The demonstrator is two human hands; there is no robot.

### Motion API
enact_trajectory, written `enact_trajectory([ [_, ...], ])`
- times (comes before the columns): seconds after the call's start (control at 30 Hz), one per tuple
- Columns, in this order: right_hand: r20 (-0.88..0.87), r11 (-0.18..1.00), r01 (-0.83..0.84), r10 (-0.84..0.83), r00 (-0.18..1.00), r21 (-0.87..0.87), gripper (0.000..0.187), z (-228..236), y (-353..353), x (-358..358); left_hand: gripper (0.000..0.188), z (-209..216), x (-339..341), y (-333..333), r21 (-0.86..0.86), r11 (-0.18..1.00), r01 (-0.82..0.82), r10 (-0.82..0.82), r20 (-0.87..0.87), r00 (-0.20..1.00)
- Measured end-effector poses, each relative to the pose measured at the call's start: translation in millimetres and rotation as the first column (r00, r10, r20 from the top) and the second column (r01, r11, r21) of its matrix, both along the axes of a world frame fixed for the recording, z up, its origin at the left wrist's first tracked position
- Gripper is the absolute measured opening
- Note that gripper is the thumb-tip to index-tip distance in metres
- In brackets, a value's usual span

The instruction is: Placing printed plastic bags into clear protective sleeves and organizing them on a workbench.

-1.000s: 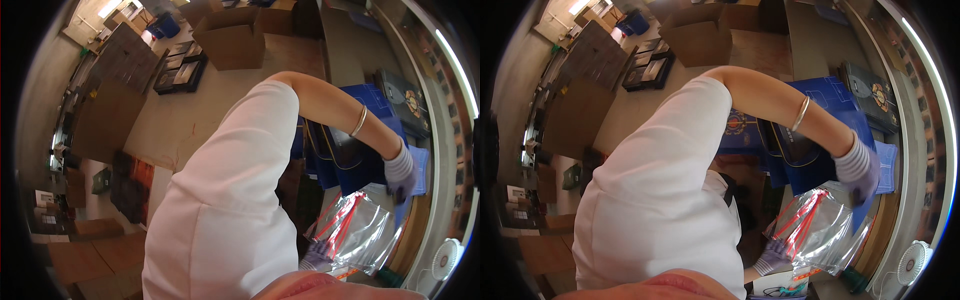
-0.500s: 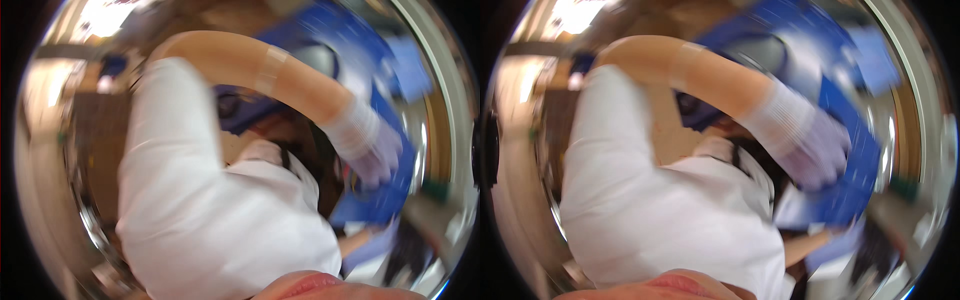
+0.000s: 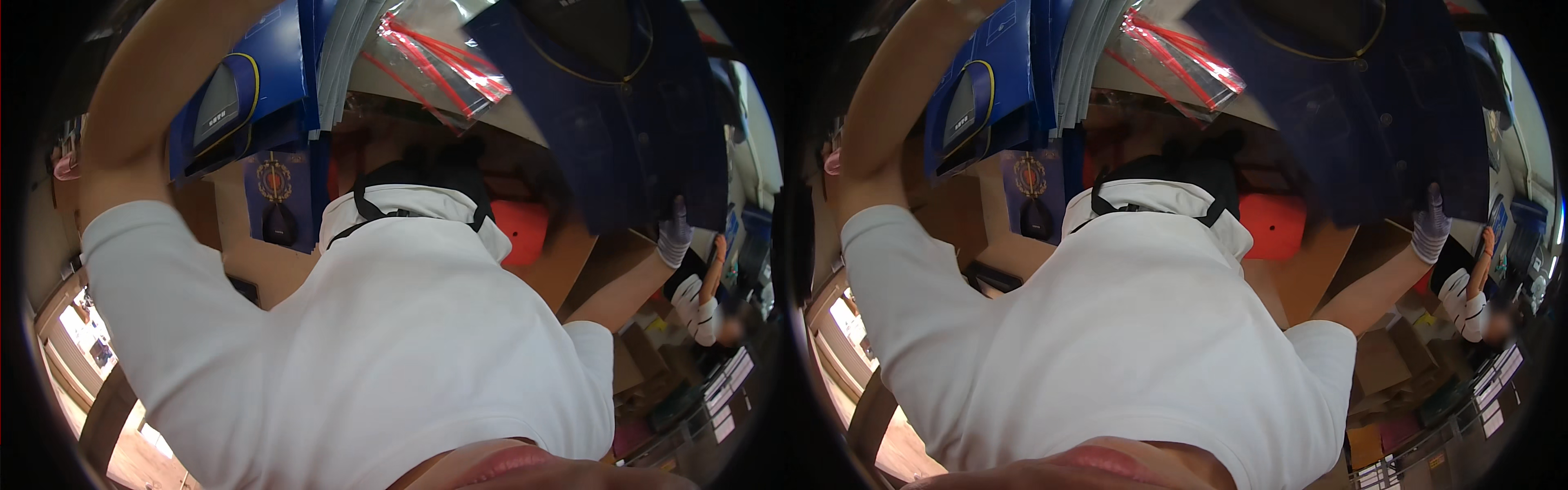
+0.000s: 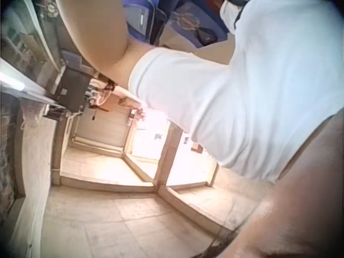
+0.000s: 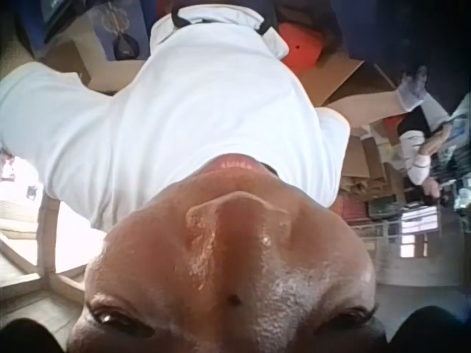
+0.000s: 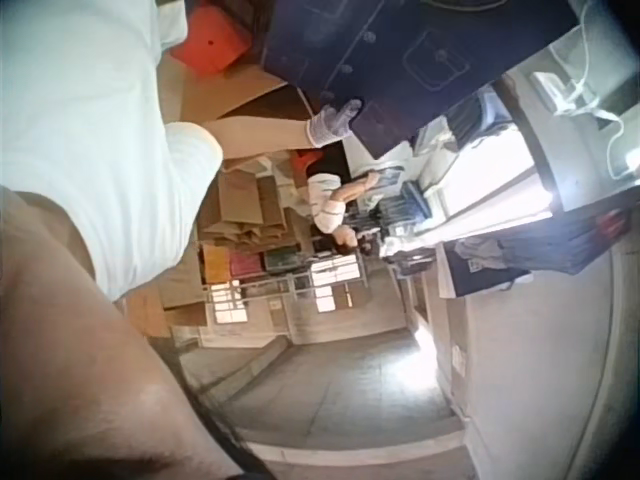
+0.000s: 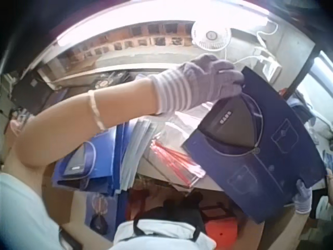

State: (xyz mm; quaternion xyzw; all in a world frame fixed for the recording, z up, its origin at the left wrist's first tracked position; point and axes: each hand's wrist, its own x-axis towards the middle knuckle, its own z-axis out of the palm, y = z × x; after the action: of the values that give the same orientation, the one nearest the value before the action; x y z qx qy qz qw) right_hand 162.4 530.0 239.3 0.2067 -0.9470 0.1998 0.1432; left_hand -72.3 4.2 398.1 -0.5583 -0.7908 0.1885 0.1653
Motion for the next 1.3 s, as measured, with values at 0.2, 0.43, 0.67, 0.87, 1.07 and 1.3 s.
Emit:
enact_trajectory([
  [0.2, -0.037, 0.82, 0.533, -0.551, 0.833, -0.21, 0.024, -10, -140, 42, 0.023, -149, -83, 68, -0.054, 0.841, -0.539, 0.519, 0.367, 0.772],
  [0.43, 0.451, 0.613, 0.678, -0.512, 0.732, -0.405, 0.038, -99, -232, 85, 0.032, -349, -11, 9, -0.166, 0.789, -0.591, 0.58, 0.519, 0.628],
  [0.67, 0.522, 0.198, 0.551, -0.183, 0.833, -0.81, 0.034, -117, -233, 60, 0.023, -380, -16, 19, -0.064, 0.759, -0.648, 0.479, 0.73, 0.489],
  [0.87, 0.055, 0.756, 0.606, -0.614, 0.788, -0.246, 0.028, -80, -201, 65, 0.029, -373, -6, 61, 0.049, 0.264, -0.963, 0.289, 0.949, 0.127],
  [1.07, 0.08, 0.754, 0.587, -0.593, 0.801, -0.296, 0.029, -27, -181, 88, 0.027, -391, -1, 40, 0.075, 0.348, -0.935, -0.052, 0.997, 0.061],
  [1.3, 0.302, 0.764, 0.57, -0.491, 0.817, -0.301, 0.028, -41, -222, 100, 0.019, -364, -5, 38, -0.201, 0.257, -0.945, -0.128, 0.962, -0.24],
])
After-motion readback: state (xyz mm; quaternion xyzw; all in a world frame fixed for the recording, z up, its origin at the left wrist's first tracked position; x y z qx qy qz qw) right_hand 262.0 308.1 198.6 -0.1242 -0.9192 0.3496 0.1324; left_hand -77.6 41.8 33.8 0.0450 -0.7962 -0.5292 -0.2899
